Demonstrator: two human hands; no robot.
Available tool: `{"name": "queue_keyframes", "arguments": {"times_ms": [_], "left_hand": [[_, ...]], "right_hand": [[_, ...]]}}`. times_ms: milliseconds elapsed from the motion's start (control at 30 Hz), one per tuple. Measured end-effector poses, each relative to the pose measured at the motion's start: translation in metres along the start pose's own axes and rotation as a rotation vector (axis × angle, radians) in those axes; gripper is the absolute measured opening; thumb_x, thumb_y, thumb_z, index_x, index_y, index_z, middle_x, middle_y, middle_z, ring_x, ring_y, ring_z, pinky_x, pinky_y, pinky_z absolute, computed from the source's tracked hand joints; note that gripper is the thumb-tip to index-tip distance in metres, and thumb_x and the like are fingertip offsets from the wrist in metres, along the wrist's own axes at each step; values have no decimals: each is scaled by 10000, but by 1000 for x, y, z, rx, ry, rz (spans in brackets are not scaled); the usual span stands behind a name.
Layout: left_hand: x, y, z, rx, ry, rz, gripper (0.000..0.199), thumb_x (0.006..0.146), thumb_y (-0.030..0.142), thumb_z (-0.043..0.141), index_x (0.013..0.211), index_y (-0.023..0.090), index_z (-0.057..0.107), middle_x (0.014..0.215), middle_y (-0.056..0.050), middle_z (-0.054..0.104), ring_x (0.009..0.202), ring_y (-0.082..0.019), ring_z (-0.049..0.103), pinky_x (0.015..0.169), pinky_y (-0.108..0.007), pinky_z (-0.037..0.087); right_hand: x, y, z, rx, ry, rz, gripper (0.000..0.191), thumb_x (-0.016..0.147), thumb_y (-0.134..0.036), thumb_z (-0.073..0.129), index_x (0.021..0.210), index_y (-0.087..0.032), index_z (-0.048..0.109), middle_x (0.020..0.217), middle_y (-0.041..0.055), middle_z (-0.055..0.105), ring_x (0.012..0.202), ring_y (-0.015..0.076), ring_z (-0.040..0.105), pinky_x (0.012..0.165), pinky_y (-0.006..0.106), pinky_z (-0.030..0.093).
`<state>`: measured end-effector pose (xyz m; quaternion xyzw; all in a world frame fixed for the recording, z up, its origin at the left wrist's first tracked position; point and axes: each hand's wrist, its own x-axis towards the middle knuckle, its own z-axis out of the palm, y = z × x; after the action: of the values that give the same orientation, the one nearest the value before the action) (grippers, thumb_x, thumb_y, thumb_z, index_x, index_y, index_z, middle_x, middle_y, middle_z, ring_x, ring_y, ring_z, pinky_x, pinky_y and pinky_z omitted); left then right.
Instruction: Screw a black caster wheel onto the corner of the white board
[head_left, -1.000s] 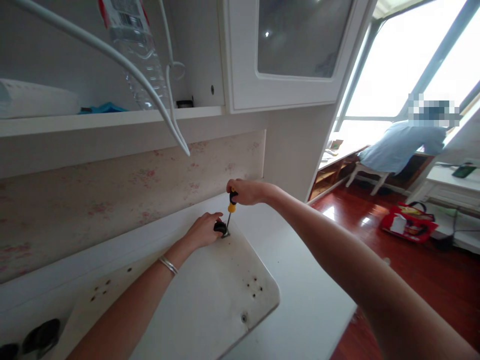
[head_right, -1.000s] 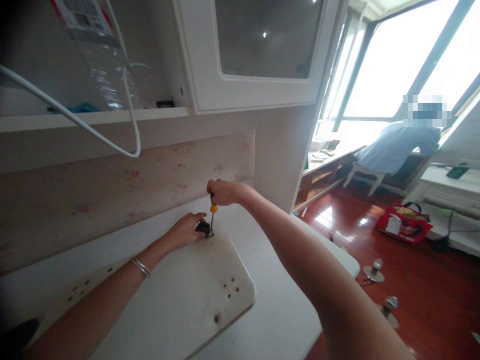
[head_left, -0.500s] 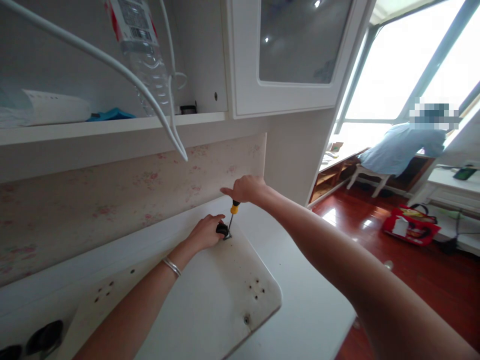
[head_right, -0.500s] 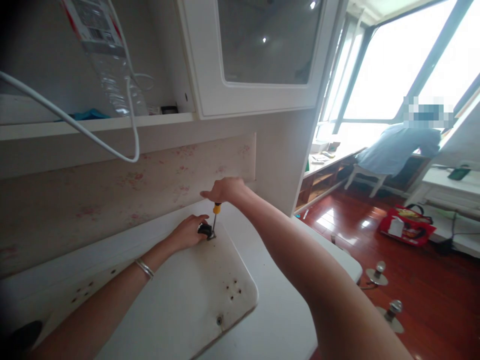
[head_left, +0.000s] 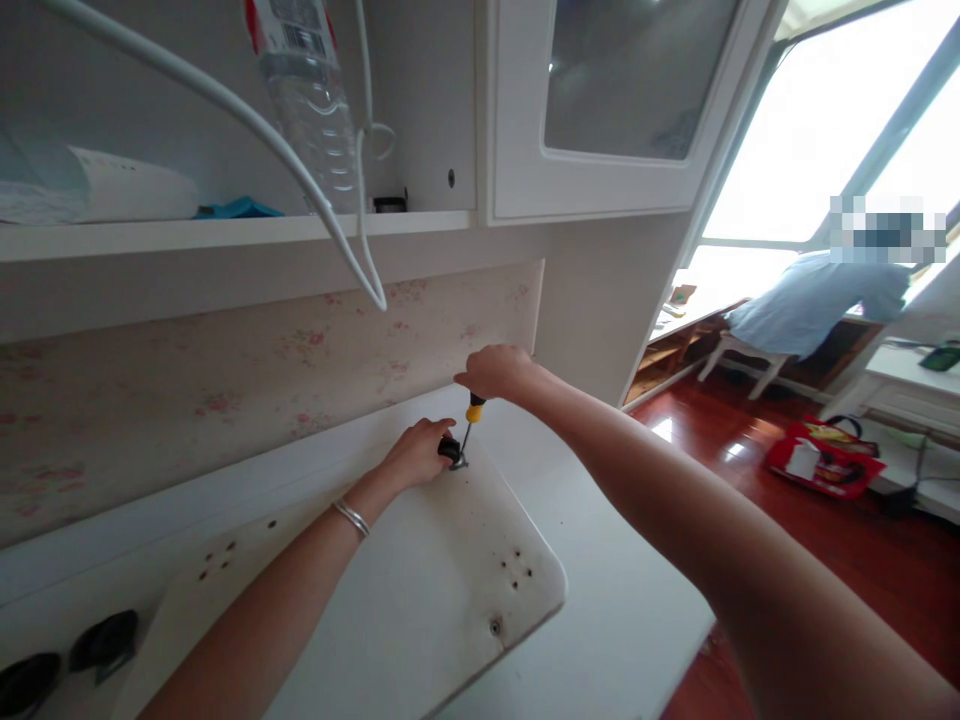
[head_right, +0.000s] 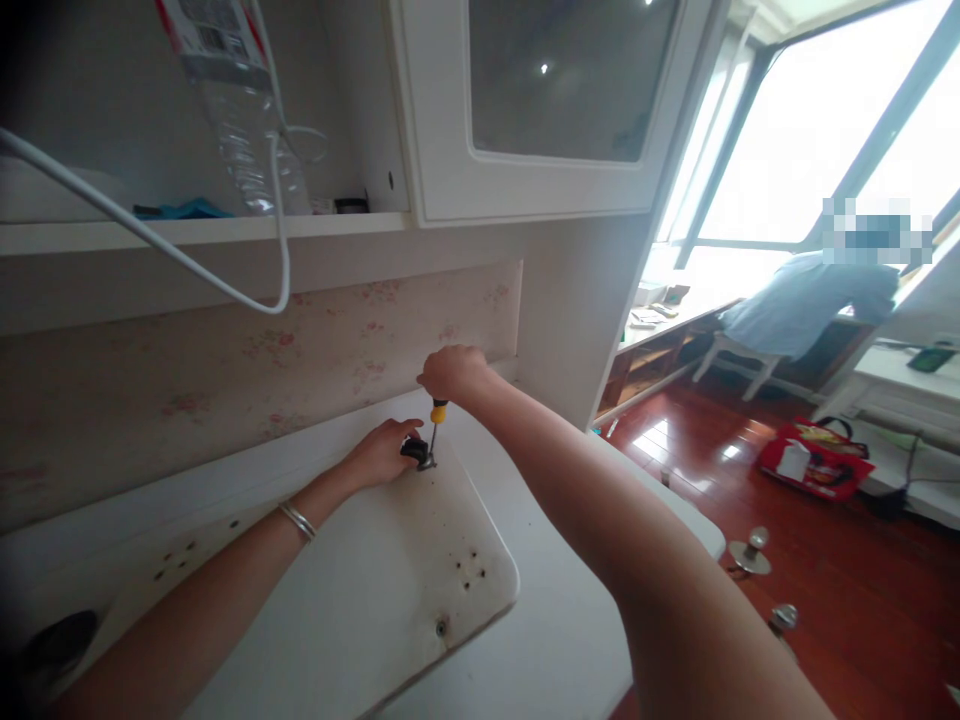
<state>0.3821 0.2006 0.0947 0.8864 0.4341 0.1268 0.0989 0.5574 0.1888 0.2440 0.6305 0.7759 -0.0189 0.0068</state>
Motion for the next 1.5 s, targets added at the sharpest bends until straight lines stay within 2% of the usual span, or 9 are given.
{"name": "queue_keyframes", "arguments": {"times_ms": [167, 367, 533, 700, 900, 1067, 1267, 1433, 1500], "left_hand": [[-1, 1, -2, -5, 1, -1, 620, 714, 216, 705, 1315, 202, 554, 1128, -73, 709, 1035, -258, 626, 925, -325, 476], [0, 1, -3, -6, 5, -1, 634, 711, 190, 707, 1323, 206, 544, 1127, -66, 709, 1061, -251, 620, 940, -309, 467], [0, -1, -3, -2, 4, -4, 641, 717, 202, 718, 1331, 207, 534, 1126, -73, 708, 1041, -245, 632, 920, -308, 475], [0, -1, -3, -5, 11, -10, 635, 718, 191, 710, 1327, 216, 535, 1120, -66, 710, 1047, -245, 629, 928, -311, 468], [0, -2, 0, -15, 13, -22, 656, 711, 237, 733, 1335, 231, 532, 1142, -73, 695, 1041, -245, 635, 927, -307, 474], [0, -1, -1, -14, 10, -31, 660, 718, 224, 728, 1344, 225, 520, 1155, -77, 692, 1055, -247, 631, 937, -323, 472], [-3, 1, -4, -8, -12, -4, 609, 795, 306, 702, 1356, 189, 498, 1197, -106, 663, 1105, -258, 605, 955, -422, 465], [-4, 1, -3, -4, -16, -11, 573, 836, 360, 684, 1345, 178, 495, 1164, -105, 657, 1072, -256, 617, 935, -453, 481], [-4, 1, -4, 0, -15, -9, 535, 858, 370, 663, 1333, 184, 503, 1156, -97, 654, 1065, -251, 618, 927, -457, 489]], "right_hand": [[-4, 0, -5, 59, -26, -122, 386, 931, -385, 591, 1263, -190, 552, 1237, 90, 588, 1020, 221, 614, 854, 437, 528], [0, -5, -4, 12, -13, 37, 352, 940, -382, 576, 1240, -197, 570, 1263, 96, 577, 1064, 233, 597, 891, 459, 509], [4, -8, -8, 36, -97, -32, 351, 938, -366, 585, 1238, -186, 566, 1215, 87, 597, 989, 208, 622, 826, 416, 541], [0, -17, -9, -46, -28, 66, 374, 932, -388, 588, 1242, -179, 566, 1256, 97, 578, 1065, 238, 598, 887, 466, 510], [-5, -18, -13, -27, -117, -44, 360, 935, -375, 587, 1240, -186, 565, 1197, 84, 605, 974, 205, 627, 820, 414, 542], [-5, -20, -6, -89, 10, 68, 388, 933, -404, 581, 1249, -178, 561, 1257, 100, 578, 1081, 246, 592, 904, 482, 497], [-3, -15, -5, -7, -34, -103, 373, 936, -363, 586, 1269, -198, 547, 1262, 94, 572, 1011, 214, 614, 837, 422, 538], [-2, -20, 0, -16, -4, -84, 352, 934, -380, 587, 1219, -175, 578, 1226, 95, 594, 1031, 225, 611, 866, 444, 522], [-2, -21, 0, -3, 5, -120, 347, 935, -368, 588, 1227, -181, 575, 1239, 94, 587, 1035, 223, 609, 866, 441, 523]]}}
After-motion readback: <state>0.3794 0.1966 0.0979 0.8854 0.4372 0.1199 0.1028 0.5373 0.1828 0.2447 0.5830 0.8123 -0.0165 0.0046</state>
